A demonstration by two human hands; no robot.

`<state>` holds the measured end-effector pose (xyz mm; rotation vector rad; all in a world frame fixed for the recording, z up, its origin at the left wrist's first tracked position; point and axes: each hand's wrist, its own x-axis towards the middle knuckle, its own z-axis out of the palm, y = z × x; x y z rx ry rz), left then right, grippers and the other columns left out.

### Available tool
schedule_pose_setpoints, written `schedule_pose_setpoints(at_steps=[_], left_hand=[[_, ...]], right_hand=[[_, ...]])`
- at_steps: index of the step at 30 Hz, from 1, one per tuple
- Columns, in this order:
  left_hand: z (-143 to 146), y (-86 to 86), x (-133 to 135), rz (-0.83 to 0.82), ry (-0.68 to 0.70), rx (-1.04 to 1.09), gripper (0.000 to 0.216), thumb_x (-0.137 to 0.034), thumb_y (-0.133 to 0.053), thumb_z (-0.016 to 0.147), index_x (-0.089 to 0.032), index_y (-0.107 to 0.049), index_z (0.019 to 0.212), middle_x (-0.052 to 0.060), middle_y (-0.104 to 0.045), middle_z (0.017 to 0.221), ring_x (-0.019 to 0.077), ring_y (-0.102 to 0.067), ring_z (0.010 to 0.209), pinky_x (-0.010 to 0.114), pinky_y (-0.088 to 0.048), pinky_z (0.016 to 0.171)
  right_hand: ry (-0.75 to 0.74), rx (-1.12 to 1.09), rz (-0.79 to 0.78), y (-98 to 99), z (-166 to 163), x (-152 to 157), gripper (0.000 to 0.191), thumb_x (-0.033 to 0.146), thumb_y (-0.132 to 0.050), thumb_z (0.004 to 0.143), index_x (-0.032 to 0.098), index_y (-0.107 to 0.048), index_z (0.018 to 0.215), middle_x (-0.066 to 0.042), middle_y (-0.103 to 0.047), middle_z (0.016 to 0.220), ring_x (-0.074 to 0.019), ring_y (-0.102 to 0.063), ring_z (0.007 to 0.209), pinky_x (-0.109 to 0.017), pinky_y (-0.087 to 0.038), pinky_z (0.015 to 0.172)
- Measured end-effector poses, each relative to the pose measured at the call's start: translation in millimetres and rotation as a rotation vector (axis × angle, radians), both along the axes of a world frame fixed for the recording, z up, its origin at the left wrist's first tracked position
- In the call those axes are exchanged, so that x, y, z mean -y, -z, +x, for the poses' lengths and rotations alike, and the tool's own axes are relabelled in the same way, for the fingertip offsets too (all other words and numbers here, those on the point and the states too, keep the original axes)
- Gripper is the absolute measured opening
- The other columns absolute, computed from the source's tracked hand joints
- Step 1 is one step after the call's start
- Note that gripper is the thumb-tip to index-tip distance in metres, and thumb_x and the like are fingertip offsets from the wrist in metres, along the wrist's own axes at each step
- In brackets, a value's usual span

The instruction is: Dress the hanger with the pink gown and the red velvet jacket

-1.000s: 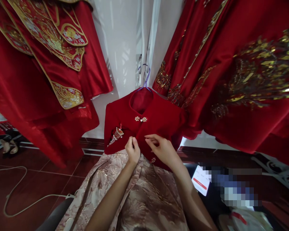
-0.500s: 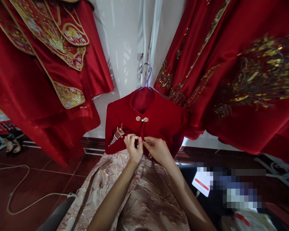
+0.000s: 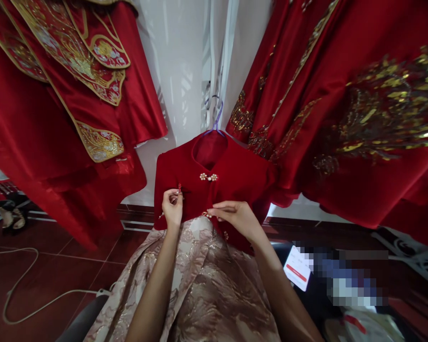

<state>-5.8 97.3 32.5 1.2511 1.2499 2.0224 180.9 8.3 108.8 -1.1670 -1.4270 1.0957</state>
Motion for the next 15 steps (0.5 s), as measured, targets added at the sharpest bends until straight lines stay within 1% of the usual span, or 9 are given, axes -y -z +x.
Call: schedule_pose_setpoints(at_steps=[2, 4, 7, 9, 11, 13, 15], left_hand=[[-0.6, -3.1, 2.2, 0.010, 0.018, 0.028, 0.017, -0.028, -0.064, 0.071, -0.017, -0.057, 0.081, 0.000, -0.059, 0.073, 0.0094, -0.056, 0.062, 0.021, -0.047, 0.061], [-1.2, -7.5, 5.0, 0.019, 0.029, 0.033, 0.015, -0.027, -0.064, 0.071, -0.016, -0.058, 0.079, 0.000, -0.060, 0.072, 0.0097, -0.057, 0.062, 0.021, -0.048, 0.061], [-2.1, -12.5, 7.4, 0.021, 0.026, 0.025, 0.012, -0.025, -0.064, 0.071, -0.016, -0.059, 0.077, 0.001, -0.062, 0.072, 0.0102, -0.057, 0.063, 0.022, -0.049, 0.062], [-2.2, -13.6, 7.6, 0.019, 0.025, 0.031, 0.011, -0.023, -0.063, 0.070, -0.016, -0.059, 0.077, 0.002, -0.063, 0.075, 0.0111, -0.059, 0.065, 0.024, -0.050, 0.064], [-1.8, -13.4, 7.2, 0.012, 0.030, 0.048, 0.011, -0.022, -0.063, 0.070, -0.015, -0.060, 0.078, 0.003, -0.065, 0.078, 0.0122, -0.061, 0.069, 0.025, -0.051, 0.067], [-1.4, -12.6, 6.6, -0.003, 0.033, 0.079, 0.013, -0.023, -0.063, 0.069, -0.015, -0.061, 0.080, 0.004, -0.066, 0.080, 0.0132, -0.062, 0.073, 0.026, -0.051, 0.070], [-1.0, -11.6, 6.0, -0.015, 0.036, 0.107, 0.016, -0.023, -0.064, 0.069, -0.015, -0.062, 0.082, 0.004, -0.067, 0.082, 0.0138, -0.063, 0.074, 0.027, -0.052, 0.072]], right_hand=[[-0.039, -0.028, -0.041, -4.0, 2.9, -2.1, 0.033, 0.040, -0.075, 0.062, 0.017, -0.072, 0.084, -0.005, -0.073, 0.082, -0.0174, -0.068, 0.073, -0.032, -0.055, 0.069], [-0.079, -0.061, -0.073, -6.8, 0.8, -7.6, 0.035, 0.039, -0.075, 0.062, 0.017, -0.072, 0.089, -0.005, -0.073, 0.083, -0.0155, -0.067, 0.075, -0.029, -0.054, 0.071], [-0.110, -0.119, -0.061, -7.3, -16.1, -21.9, 0.036, 0.037, -0.075, 0.062, 0.016, -0.070, 0.091, -0.006, -0.073, 0.085, -0.0149, -0.067, 0.079, -0.028, -0.053, 0.074], [-0.081, -0.152, 0.005, -4.3, -33.6, -33.9, 0.035, 0.037, -0.075, 0.062, 0.015, -0.067, 0.089, -0.006, -0.072, 0.083, -0.0157, -0.067, 0.077, -0.029, -0.054, 0.072], [0.002, -0.154, 0.116, 1.3, -50.7, -46.3, 0.032, 0.037, -0.074, 0.063, 0.016, -0.064, 0.084, -0.005, -0.071, 0.079, -0.0157, -0.066, 0.073, -0.029, -0.054, 0.070], [0.101, -0.100, 0.237, 8.1, -63.2, -56.9, 0.027, 0.037, -0.071, 0.066, 0.017, -0.060, 0.080, -0.004, -0.070, 0.078, -0.0154, -0.066, 0.072, -0.029, -0.054, 0.071], [0.155, -0.028, 0.319, 14.0, -70.5, -64.1, 0.023, 0.037, -0.068, 0.071, 0.018, -0.059, 0.080, -0.004, -0.069, 0.080, -0.0152, -0.066, 0.073, -0.028, -0.054, 0.072]])
